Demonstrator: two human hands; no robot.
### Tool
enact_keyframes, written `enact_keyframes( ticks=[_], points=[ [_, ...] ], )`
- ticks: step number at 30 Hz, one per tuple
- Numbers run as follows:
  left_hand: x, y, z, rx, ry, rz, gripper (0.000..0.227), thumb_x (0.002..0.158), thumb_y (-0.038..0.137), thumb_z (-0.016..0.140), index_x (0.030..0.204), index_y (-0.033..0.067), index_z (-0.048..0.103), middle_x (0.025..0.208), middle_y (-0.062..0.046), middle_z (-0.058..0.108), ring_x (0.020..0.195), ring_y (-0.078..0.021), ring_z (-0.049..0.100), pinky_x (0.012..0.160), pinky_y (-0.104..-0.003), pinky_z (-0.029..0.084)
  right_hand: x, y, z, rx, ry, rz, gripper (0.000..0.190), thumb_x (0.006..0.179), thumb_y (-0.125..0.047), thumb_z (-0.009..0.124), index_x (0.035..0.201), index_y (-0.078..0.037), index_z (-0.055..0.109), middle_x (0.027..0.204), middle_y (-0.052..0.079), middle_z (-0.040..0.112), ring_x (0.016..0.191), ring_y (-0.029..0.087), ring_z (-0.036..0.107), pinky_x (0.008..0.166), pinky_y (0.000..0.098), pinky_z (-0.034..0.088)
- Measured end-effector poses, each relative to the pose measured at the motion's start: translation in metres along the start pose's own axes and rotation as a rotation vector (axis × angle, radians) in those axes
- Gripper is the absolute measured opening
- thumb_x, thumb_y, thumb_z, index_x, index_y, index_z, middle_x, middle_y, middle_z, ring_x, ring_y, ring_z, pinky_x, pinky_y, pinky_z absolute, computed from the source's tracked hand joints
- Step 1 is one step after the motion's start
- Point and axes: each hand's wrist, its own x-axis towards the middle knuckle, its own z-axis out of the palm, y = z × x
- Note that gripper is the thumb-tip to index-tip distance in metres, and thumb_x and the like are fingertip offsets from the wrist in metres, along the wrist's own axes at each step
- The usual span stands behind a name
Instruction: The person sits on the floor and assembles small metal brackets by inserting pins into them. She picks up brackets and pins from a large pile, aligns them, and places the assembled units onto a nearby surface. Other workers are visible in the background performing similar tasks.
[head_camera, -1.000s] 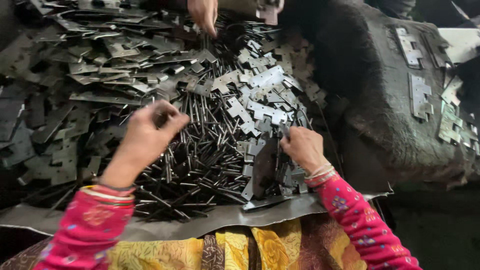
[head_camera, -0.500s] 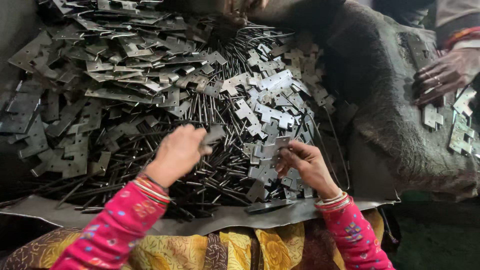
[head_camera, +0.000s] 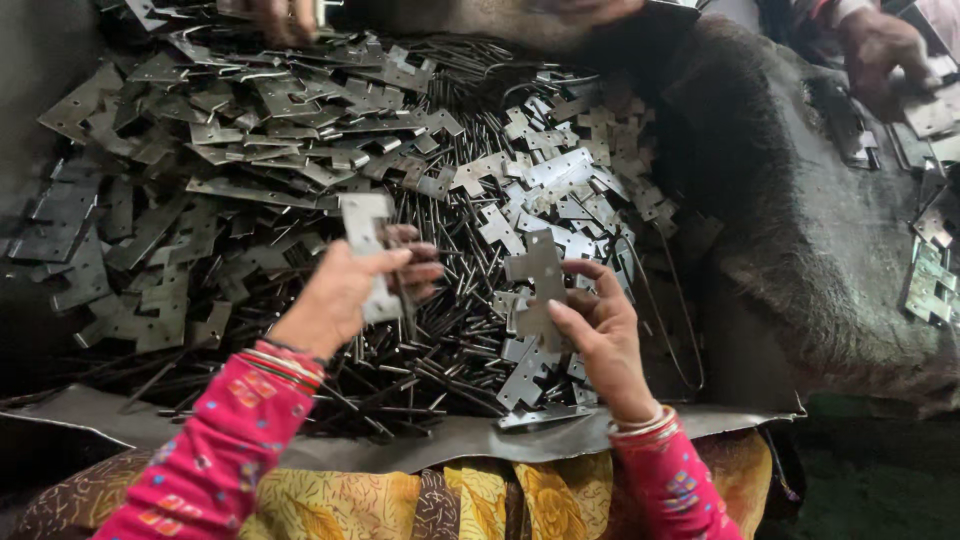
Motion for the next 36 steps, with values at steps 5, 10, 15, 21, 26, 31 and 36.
enact_keyframes(
  ticks=[5,10,15,21,26,31,36],
  points=[
    [-0.008,-0.042,0.024,-0.094,-0.079,-0.113,0.044,0.1,0.035,0.056,0.121,-0.003,0.058,0.109,-0.019,0.073,0.093,-0.0305,0.076,0.078,-0.047,0.065,-0.004,-0.008,0.047,-0.418,0.115,-0.094,0.046,0.094,-0.005,0.067,0.137,-0.008,0.052,0.098,0.013,0.08,0.073,0.019,0.073,0.059,0.0304,0.058],
    [-0.022,-0.051,0.034,-0.159,-0.088,-0.176,0.072,0.098,0.065,0.047,0.126,-0.0011,0.056,0.101,-0.015,0.072,0.085,-0.026,0.072,0.075,-0.042,0.063,-0.017,-0.01,0.083,-0.539,-0.223,-0.3,0.059,0.09,-0.012,0.077,0.142,-0.007,0.051,0.112,0.017,0.076,0.094,0.019,0.076,0.08,0.0284,0.06],
    [-0.021,-0.041,0.036,-0.213,0.048,-0.192,0.063,0.09,0.058,0.05,0.124,0.0056,0.056,0.099,-0.013,0.073,0.088,-0.0277,0.074,0.076,-0.045,0.062,-0.034,0.002,0.069,-0.429,-0.26,-0.472,0.037,0.092,-0.013,0.077,0.125,-0.004,0.065,0.12,0.018,0.074,0.112,0.023,0.07,0.092,0.0304,0.056],
    [-0.035,-0.052,0.051,-0.146,-0.091,-0.088,0.045,0.098,0.034,0.06,0.127,-0.0003,0.061,0.11,-0.011,0.074,0.099,-0.0219,0.072,0.085,-0.04,0.062,-0.033,0.021,0.062,0.063,-0.103,0.173,0.033,0.093,-0.013,0.07,0.124,-0.001,0.067,0.105,0.001,0.074,0.089,0.009,0.067,0.077,0.0262,0.056],
    [-0.035,-0.069,0.052,0.106,-0.053,-0.154,0.048,0.1,0.036,0.061,0.125,-0.0043,0.068,0.108,-0.011,0.074,0.091,-0.0214,0.067,0.078,-0.037,0.055,-0.04,0.019,0.058,0.319,-0.143,0.265,0.029,0.097,-0.014,0.07,0.123,-0.001,0.068,0.097,0.001,0.072,0.082,0.008,0.063,0.073,0.025,0.053],
    [-0.016,-0.052,0.018,0.973,-0.027,0.183,0.05,0.098,0.045,0.056,0.13,0.0077,0.066,0.115,-0.01,0.074,0.11,-0.0263,0.068,0.096,-0.036,0.052,-0.014,-0.002,-0.021,-0.088,0.186,0.117,0.026,0.09,-0.014,0.071,0.112,0.0,0.072,0.088,0.0,0.07,0.076,0.009,0.063,0.066,0.0271,0.052],
    [-0.016,-0.054,-0.001,1.709,0.035,0.418,0.058,0.089,0.043,0.067,0.132,0.006,0.06,0.136,-0.015,0.058,0.123,-0.0361,0.055,0.099,-0.049,0.046,0.04,-0.022,-0.182,-0.437,0.565,-0.288,0.018,0.093,-0.011,0.069,0.106,0.001,0.071,0.09,0.001,0.07,0.079,0.007,0.062,0.068,0.0242,0.051]
  ],
)
